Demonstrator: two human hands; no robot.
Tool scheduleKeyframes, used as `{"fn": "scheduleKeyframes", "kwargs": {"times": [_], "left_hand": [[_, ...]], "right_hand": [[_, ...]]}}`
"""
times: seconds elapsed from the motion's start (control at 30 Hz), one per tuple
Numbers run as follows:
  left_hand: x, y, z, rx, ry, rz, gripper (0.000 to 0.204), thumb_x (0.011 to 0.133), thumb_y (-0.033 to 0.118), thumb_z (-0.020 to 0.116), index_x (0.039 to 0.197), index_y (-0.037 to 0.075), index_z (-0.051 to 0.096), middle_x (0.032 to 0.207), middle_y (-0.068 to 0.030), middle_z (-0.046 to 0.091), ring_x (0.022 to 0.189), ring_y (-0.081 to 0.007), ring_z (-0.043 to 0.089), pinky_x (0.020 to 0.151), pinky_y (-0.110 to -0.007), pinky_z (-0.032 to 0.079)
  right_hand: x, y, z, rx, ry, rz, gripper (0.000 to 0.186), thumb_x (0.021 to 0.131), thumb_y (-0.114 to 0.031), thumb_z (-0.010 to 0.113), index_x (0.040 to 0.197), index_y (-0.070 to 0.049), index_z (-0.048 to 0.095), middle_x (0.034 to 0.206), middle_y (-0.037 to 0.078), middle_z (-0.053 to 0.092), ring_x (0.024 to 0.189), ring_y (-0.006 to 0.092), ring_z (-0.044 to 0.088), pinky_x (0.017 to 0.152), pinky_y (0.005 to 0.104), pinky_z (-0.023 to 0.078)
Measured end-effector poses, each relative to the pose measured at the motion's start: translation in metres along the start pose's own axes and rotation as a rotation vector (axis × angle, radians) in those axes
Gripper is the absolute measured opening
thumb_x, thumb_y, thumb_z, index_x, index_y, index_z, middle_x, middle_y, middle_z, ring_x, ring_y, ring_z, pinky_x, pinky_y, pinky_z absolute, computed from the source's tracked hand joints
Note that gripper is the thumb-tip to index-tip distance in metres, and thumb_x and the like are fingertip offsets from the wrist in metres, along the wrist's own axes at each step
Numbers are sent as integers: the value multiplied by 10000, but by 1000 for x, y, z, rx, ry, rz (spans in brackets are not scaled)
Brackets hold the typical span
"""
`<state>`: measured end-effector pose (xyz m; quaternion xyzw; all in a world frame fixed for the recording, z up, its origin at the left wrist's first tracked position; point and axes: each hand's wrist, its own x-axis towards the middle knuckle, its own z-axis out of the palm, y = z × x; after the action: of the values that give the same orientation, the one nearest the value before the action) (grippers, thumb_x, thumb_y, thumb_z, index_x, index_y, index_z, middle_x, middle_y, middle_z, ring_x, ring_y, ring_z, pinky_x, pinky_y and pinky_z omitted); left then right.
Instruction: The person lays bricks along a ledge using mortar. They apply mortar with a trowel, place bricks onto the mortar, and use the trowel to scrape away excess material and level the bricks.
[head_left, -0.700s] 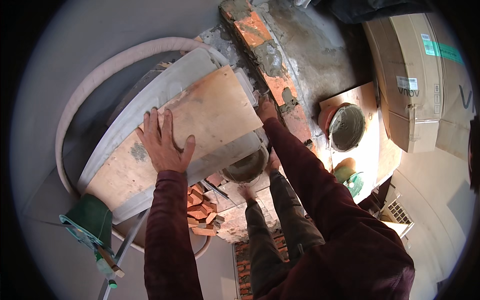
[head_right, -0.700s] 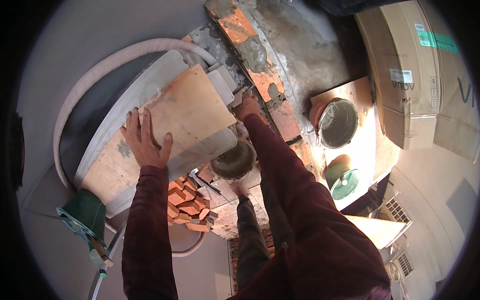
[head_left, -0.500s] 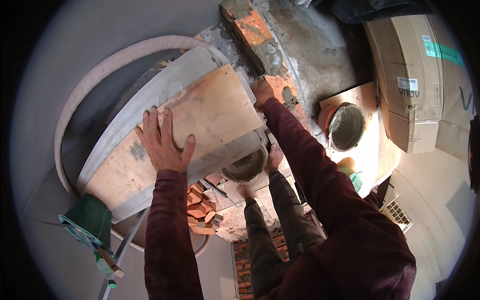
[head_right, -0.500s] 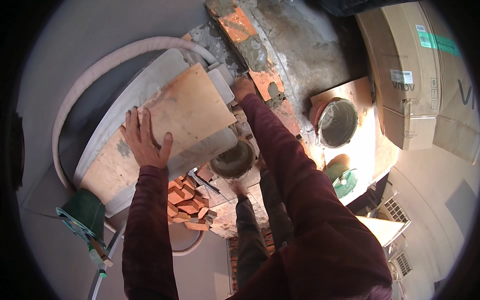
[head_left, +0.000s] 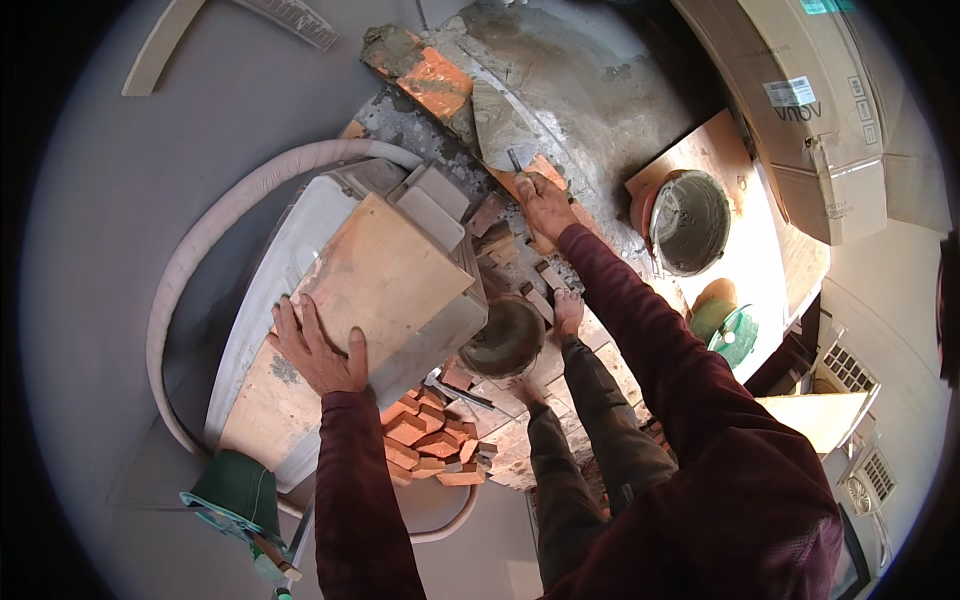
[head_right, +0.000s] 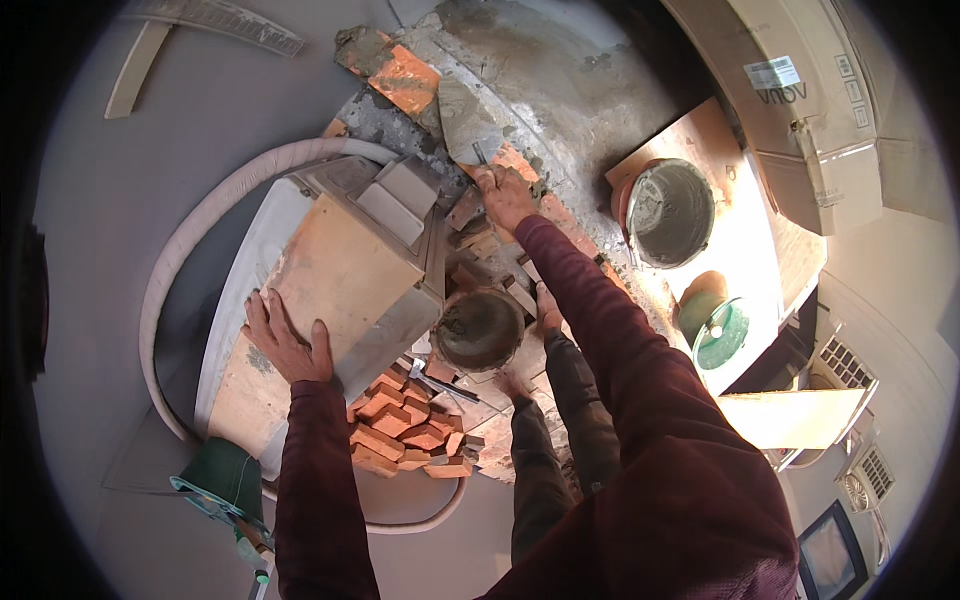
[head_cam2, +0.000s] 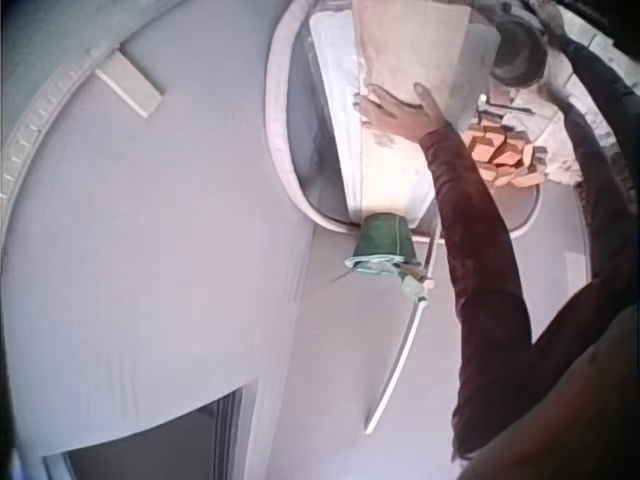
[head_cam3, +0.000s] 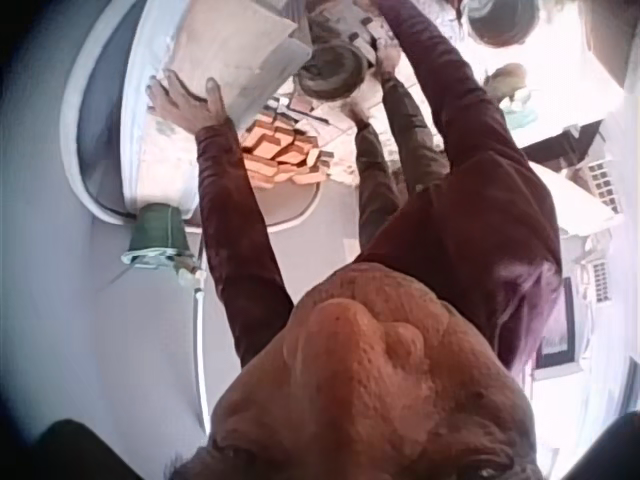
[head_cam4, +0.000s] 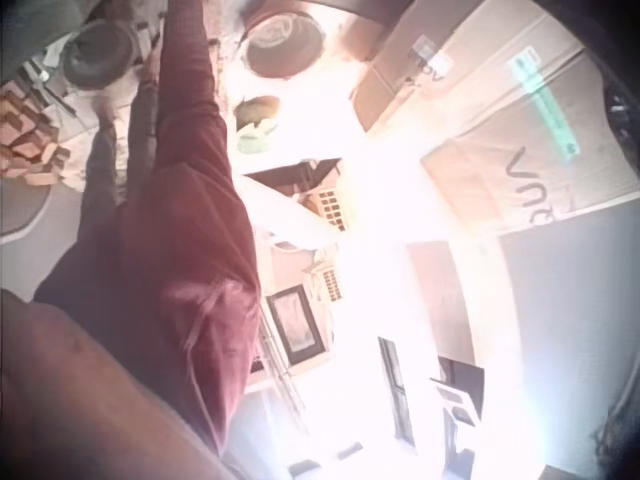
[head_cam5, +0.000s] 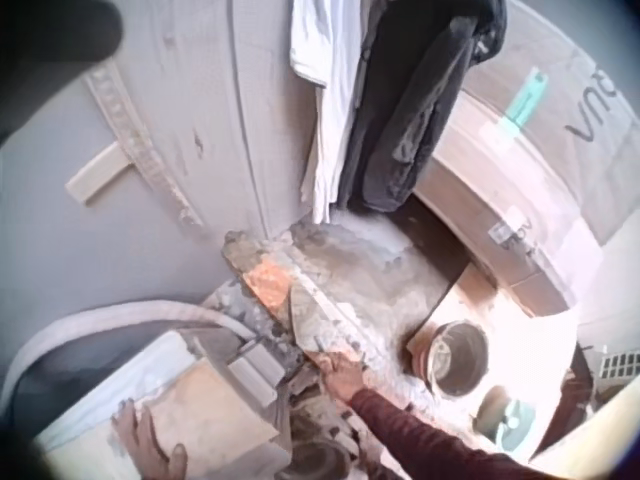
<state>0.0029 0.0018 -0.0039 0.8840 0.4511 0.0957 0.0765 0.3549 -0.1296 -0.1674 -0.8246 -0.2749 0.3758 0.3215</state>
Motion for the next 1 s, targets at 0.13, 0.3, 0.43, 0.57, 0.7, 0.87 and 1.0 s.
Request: {"fn": "scheduleKeyframes", "kwargs": {"times": [0.13, 0.3, 0.43, 0.57, 0.7, 0.87, 1.0], "left_hand": [[5, 6, 0, 16, 7, 28, 692, 882, 427, 538, 1482, 118, 389, 1541, -217, 313, 1439, -423, 264, 1151, -636, 99], [5, 16, -2, 41, 3, 29, 645, 961, 466, 447, 1487, 100, 375, 1540, -229, 301, 1437, -416, 267, 1161, -601, 110], [1, 13, 1, 2, -4, 33, 652, 977, 466, 437, 1495, 77, 360, 1534, -242, 295, 1423, -418, 280, 1153, -581, 156], [1, 11, 3, -6, -5, 47, 660, 991, 483, 415, 1495, 61, 354, 1518, -254, 301, 1377, -421, 320, 1121, -566, 232], [3, 16, 3, 24, 1, 60, 672, 991, 506, 410, 1495, 64, 356, 1513, -255, 309, 1375, -427, 323, 1120, -570, 237], [4, 21, 1, 47, -4, 7, 669, 976, 510, 428, 1488, 81, 372, 1519, -261, 309, 1402, -421, 303, 1146, -579, 154], [4, 17, 2, 20, -2, 35, 662, 975, 495, 434, 1491, 86, 370, 1519, -266, 307, 1399, -419, 308, 1138, -571, 166]], "right_hand": [[-28, 7, 10, 428, -55, 213, 325, 1013, -367, 442, 1074, -52, 495, 756, 116, 574, 601, 245, 598, 516, 400, 493], [-56, 15, 43, 1020, -109, 633, 277, 1008, -363, 437, 1069, -94, 466, 755, 81, 539, 502, 184, 541, 406, 358, 461], [-8, 11, 83, 877, -57, 362, 323, 995, -350, 453, 1107, -47, 473, 742, 118, 563, 529, 239, 572, 465, 383, 479], [35, -4, 87, 542, -114, 305, 413, 1000, -321, 434, 1206, 37, 444, 847, 263, 644, 775, 390, 665, 722, 481, 519], [-15, 3, 33, 214, -79, 222, 469, 1000, -324, 456, 1275, 50, 396, 936, 352, 634, 914, 474, 641, 819, 571, 478], [-96, 25, -57, -302, -124, 136, 505, 889, -193, 618, 1276, 75, 435, 1211, 281, 555, 989, 430, 632, 825, 502, 530], [-33, 8, -42, -489, 76, -8, 609, 797, -99, 667, 1323, 93, 426, 1273, 222, 494, 1043, 373, 594, 841, 442, 551]]}}
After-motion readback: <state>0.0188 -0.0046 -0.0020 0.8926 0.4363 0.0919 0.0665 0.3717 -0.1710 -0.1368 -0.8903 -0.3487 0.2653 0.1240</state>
